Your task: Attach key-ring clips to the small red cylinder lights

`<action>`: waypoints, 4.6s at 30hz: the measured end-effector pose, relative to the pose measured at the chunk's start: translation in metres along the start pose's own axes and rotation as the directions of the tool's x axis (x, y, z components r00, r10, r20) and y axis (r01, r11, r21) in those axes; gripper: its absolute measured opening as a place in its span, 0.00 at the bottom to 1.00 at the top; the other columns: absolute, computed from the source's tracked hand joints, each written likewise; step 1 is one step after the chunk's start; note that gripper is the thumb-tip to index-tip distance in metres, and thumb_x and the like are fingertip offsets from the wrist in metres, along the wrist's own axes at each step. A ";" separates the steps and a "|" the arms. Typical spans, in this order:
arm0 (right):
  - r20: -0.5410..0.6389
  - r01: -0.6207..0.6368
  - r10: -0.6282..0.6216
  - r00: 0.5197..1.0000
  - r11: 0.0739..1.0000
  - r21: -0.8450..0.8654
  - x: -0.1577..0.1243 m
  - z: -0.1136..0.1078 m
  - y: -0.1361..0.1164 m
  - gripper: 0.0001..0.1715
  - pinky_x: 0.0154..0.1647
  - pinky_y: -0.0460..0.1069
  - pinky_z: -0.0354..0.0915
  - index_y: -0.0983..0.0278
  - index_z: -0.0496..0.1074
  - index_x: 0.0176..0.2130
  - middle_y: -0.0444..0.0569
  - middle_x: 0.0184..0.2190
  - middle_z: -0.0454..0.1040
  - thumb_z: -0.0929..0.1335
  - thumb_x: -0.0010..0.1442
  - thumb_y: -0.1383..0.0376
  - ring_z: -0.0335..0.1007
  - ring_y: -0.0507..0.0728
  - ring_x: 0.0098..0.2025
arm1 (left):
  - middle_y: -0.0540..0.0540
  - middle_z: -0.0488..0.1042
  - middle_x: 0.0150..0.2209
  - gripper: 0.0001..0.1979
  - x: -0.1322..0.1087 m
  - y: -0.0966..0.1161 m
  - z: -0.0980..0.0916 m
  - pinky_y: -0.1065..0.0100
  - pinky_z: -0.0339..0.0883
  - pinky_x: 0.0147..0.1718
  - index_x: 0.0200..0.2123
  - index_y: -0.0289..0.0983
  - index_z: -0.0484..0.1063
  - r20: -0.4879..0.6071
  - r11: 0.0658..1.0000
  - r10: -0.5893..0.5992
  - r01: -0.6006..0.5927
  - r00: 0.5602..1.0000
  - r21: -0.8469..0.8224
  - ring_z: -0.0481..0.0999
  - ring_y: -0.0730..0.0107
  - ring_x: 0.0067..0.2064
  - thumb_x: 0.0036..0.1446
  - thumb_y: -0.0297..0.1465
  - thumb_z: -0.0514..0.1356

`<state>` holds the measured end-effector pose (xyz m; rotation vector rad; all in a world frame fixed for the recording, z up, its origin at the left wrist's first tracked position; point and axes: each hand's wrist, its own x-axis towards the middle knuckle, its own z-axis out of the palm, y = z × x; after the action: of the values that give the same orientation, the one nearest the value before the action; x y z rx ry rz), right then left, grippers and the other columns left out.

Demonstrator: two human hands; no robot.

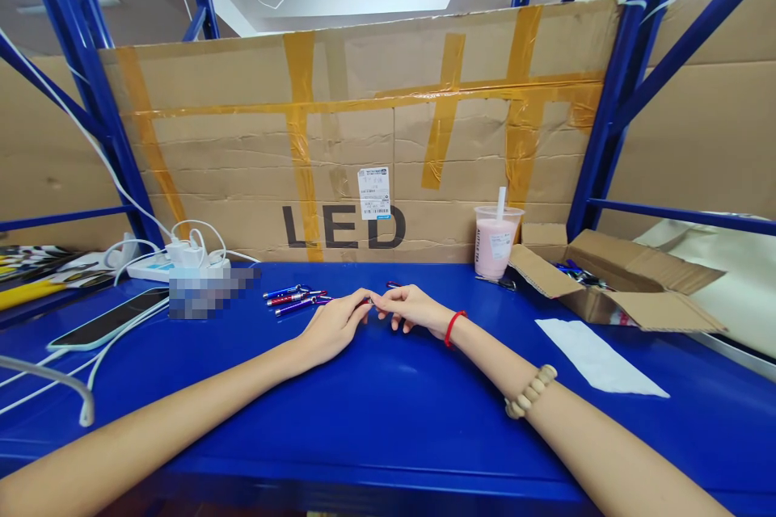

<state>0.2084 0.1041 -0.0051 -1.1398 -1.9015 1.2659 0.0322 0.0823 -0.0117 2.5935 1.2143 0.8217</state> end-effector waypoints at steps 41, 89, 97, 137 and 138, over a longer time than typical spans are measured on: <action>-0.232 0.122 -0.163 0.959 0.975 -0.185 -0.001 0.004 -0.002 0.26 0.16 0.40 0.55 0.72 0.71 0.35 0.44 0.16 0.64 0.68 0.44 0.53 0.55 0.44 0.16 | 0.53 0.67 0.35 0.08 0.000 -0.007 0.004 0.76 0.57 0.31 0.43 0.40 0.62 -0.003 0.996 -0.084 0.084 0.996 0.018 0.67 0.72 0.36 0.64 0.32 0.45; 0.011 0.118 -0.117 0.993 0.989 -0.093 0.000 -0.010 0.005 0.16 0.16 0.40 0.54 0.70 0.67 0.24 0.42 0.14 0.62 0.68 0.44 0.58 0.56 0.45 0.16 | 0.56 0.64 0.27 0.03 -0.006 -0.001 -0.002 0.81 0.51 0.26 0.38 0.37 0.59 0.062 0.974 0.138 -0.124 0.988 -0.191 0.63 0.81 0.28 0.62 0.26 0.48; 0.003 0.133 -0.133 0.991 0.985 -0.112 0.006 -0.014 0.015 0.19 0.15 0.39 0.54 0.71 0.68 0.26 0.42 0.15 0.62 0.68 0.45 0.55 0.56 0.44 0.15 | 0.54 0.64 0.27 0.05 -0.003 -0.004 0.001 0.80 0.52 0.27 0.41 0.38 0.59 0.024 0.984 0.143 -0.140 0.989 -0.114 0.63 0.79 0.29 0.62 0.26 0.48; 0.077 0.211 -0.197 0.977 0.927 -0.309 -0.012 0.007 -0.012 0.24 0.16 0.39 0.55 0.70 0.63 0.22 0.45 0.18 0.64 0.59 0.55 0.53 0.60 0.45 0.15 | 0.54 0.66 0.32 0.02 0.000 -0.009 0.003 0.80 0.52 0.27 0.34 0.34 0.58 0.042 0.993 0.103 -0.101 0.994 -0.056 0.65 0.76 0.32 0.60 0.24 0.49; 0.066 0.196 -0.185 0.981 0.937 -0.287 -0.012 0.007 -0.012 0.24 0.15 0.40 0.55 0.70 0.62 0.22 0.45 0.19 0.64 0.59 0.55 0.53 0.60 0.45 0.15 | 0.54 0.66 0.32 0.02 0.000 -0.009 0.004 0.80 0.52 0.28 0.34 0.34 0.59 0.040 0.993 0.101 -0.098 0.994 -0.065 0.65 0.77 0.32 0.60 0.25 0.49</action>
<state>0.2039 0.0880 0.0034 -1.0466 -2.2232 0.9276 0.0281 0.0886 -0.0181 2.6246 1.0380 0.8036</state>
